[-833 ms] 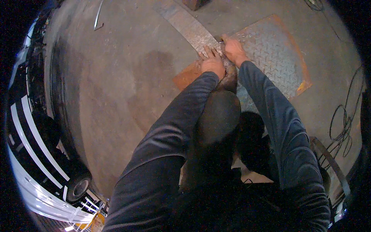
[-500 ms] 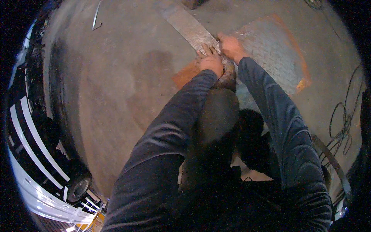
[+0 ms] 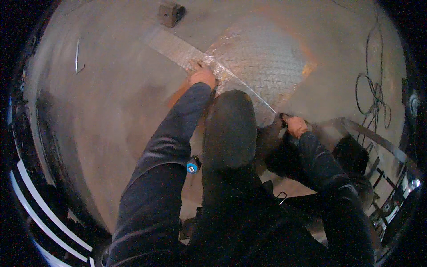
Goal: The person measures a diamond-plate metal sheet on the floor using a tape measure and marks it with a white marker. They then use a straight metal bar as a guide to draw a straight line across the sheet.
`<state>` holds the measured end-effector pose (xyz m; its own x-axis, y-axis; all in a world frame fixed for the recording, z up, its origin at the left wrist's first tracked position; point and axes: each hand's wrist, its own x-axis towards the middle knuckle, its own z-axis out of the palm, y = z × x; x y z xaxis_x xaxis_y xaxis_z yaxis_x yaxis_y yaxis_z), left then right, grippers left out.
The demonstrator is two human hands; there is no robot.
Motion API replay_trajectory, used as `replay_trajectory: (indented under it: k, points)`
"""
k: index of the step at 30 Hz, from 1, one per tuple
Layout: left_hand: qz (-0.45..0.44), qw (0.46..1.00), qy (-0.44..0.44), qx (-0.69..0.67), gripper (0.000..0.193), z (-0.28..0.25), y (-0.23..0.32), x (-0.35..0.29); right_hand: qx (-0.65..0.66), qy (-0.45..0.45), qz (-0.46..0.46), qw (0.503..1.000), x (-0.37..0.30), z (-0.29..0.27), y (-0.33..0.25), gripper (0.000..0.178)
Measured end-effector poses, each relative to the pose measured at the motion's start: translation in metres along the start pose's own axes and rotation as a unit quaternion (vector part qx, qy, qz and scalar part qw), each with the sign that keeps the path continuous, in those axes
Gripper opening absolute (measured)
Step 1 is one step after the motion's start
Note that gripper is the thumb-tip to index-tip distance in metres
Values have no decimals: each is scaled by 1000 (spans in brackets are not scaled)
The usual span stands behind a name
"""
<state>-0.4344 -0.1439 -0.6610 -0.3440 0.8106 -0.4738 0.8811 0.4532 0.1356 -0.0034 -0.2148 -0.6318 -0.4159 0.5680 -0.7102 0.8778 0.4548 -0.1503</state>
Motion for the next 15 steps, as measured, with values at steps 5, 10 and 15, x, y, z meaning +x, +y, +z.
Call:
replay_trajectory:
  k: [5,10,15]
  points:
    - [37,991,14,130,107,20,-30,14,29,9,25,999,-17,-60,-43,38]
    - [48,995,-55,71,125,-2,25,-6,33,148,51,987,-112,-207,-27,31]
    - [14,994,-22,103,123,-20,-7,-8,101,309,38,945,-241,-314,-62,18]
